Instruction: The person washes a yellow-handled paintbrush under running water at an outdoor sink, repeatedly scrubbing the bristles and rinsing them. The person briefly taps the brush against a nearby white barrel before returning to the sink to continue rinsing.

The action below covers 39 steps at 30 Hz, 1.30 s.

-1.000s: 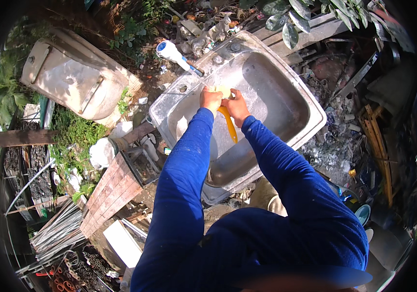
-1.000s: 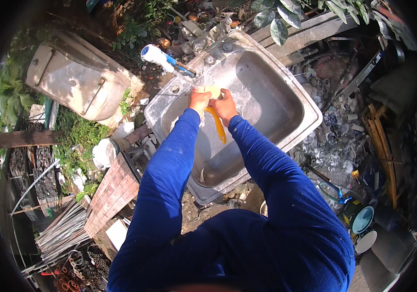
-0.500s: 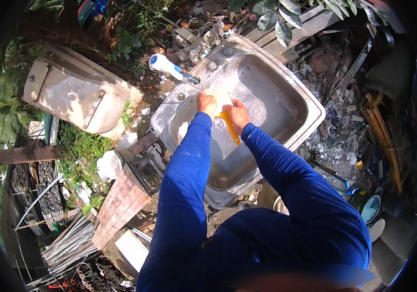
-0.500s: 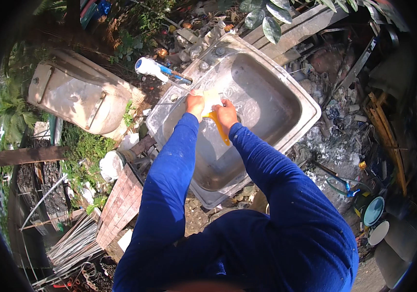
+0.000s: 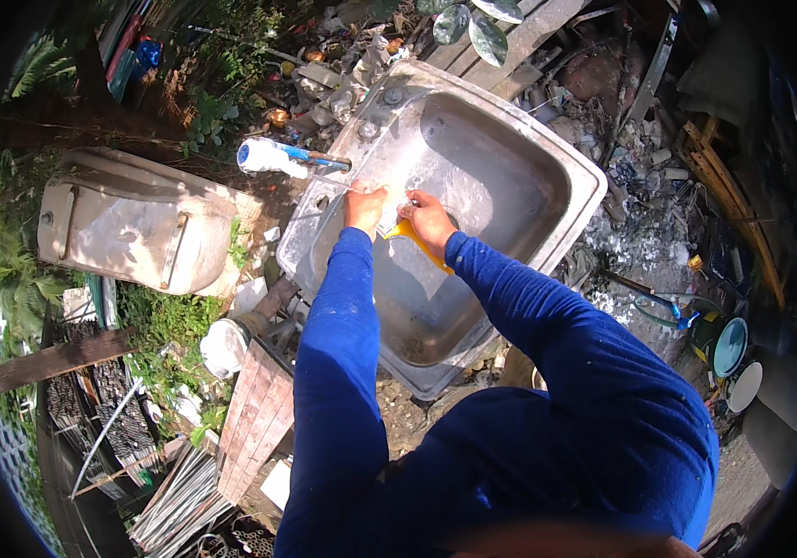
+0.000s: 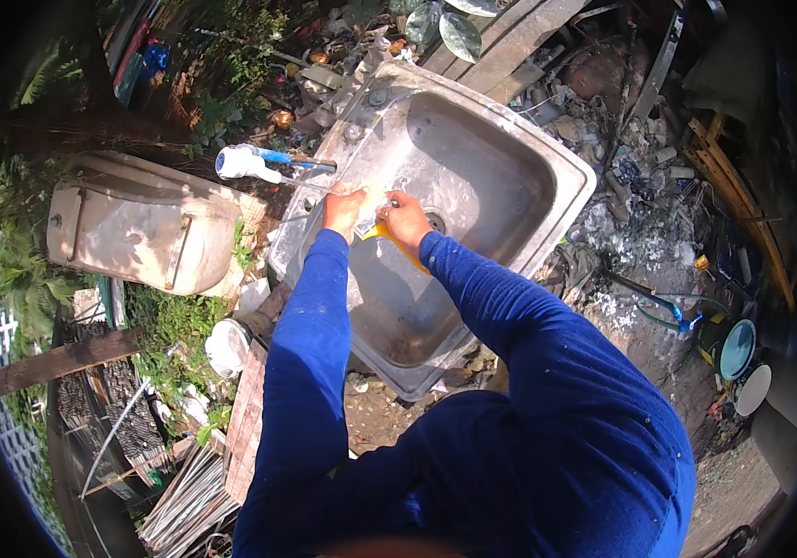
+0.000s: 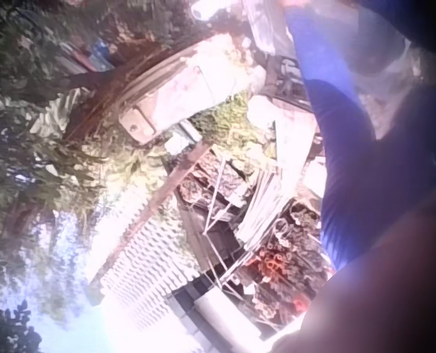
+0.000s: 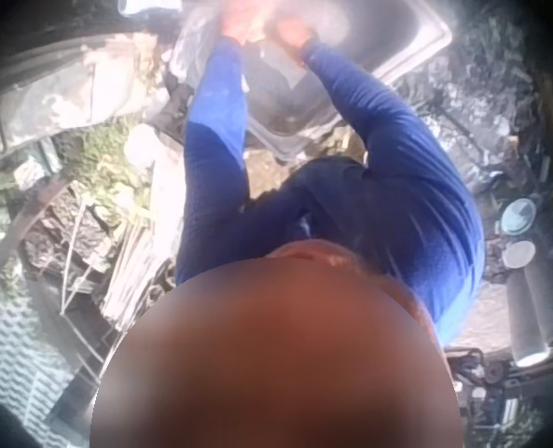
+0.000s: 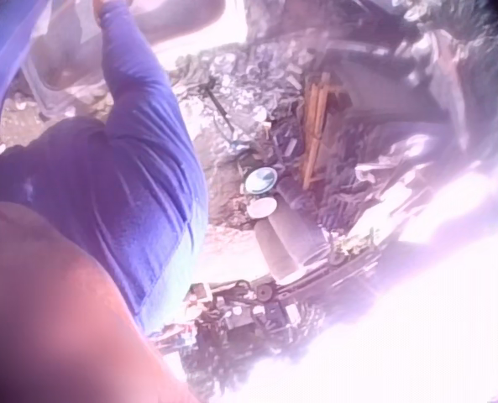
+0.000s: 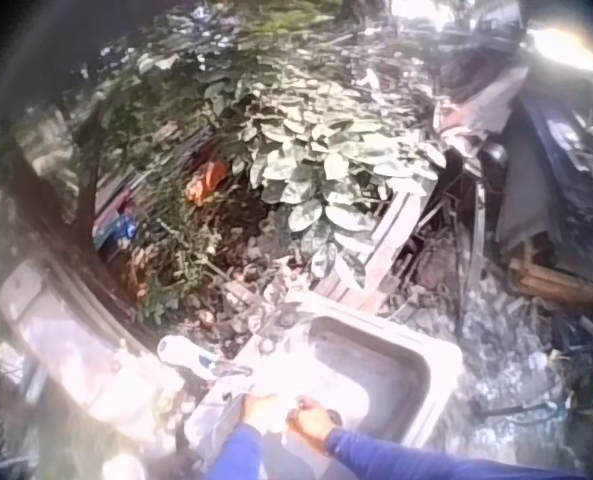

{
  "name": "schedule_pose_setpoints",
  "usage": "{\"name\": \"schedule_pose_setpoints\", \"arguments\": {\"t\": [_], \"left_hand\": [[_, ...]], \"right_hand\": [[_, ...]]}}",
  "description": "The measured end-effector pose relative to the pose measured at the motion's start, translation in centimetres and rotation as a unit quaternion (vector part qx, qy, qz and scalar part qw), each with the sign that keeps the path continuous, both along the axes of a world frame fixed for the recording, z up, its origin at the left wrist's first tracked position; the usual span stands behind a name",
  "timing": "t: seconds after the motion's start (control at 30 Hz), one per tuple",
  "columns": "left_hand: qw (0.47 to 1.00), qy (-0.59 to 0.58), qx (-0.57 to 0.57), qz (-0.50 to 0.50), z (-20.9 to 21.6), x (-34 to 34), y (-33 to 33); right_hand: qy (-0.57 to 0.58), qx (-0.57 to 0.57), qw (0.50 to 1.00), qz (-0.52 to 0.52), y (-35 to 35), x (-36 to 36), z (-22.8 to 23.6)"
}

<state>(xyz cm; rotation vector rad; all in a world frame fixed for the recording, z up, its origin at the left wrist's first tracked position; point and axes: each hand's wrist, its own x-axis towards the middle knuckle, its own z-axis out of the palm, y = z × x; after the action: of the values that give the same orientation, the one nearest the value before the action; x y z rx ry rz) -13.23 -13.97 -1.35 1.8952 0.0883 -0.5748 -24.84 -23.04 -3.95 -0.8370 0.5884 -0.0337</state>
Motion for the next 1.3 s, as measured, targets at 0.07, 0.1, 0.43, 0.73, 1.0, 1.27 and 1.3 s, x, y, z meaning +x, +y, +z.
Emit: {"name": "schedule_pose_setpoints", "arguments": {"t": [0.07,0.1,0.43,0.73,1.0,1.27,1.3], "left_hand": [[0.997,-0.016,0.038,-0.061,-0.4,1.1,1.2],[0.999,0.011,0.019,-0.042,-0.9,1.7,2.0],[0.96,0.191,-0.192,0.073,1.8,1.5,0.6],[0.957,0.173,-0.23,-0.038,1.0,1.6,1.7],[0.975,0.124,-0.185,-0.005,1.4,0.5,2.2],[0.933,0.131,-0.332,-0.036,0.2,1.6,3.5],[0.939,0.112,-0.325,-0.027,-0.2,1.6,3.8]], "right_hand": [[-0.008,0.006,1.0,0.009,0.2,0.2,-0.1],[-0.014,0.011,1.0,0.016,0.4,0.4,-0.3],[-0.01,0.013,1.0,-0.015,-0.6,0.9,0.8],[-0.05,-0.084,0.995,-0.014,0.2,1.5,-2.1],[-0.091,-0.066,0.993,0.025,-0.1,1.1,-0.9],[-0.075,-0.097,0.991,0.043,0.1,2.6,-0.5],[-0.075,-0.08,0.992,0.058,0.1,2.8,0.0]]}}
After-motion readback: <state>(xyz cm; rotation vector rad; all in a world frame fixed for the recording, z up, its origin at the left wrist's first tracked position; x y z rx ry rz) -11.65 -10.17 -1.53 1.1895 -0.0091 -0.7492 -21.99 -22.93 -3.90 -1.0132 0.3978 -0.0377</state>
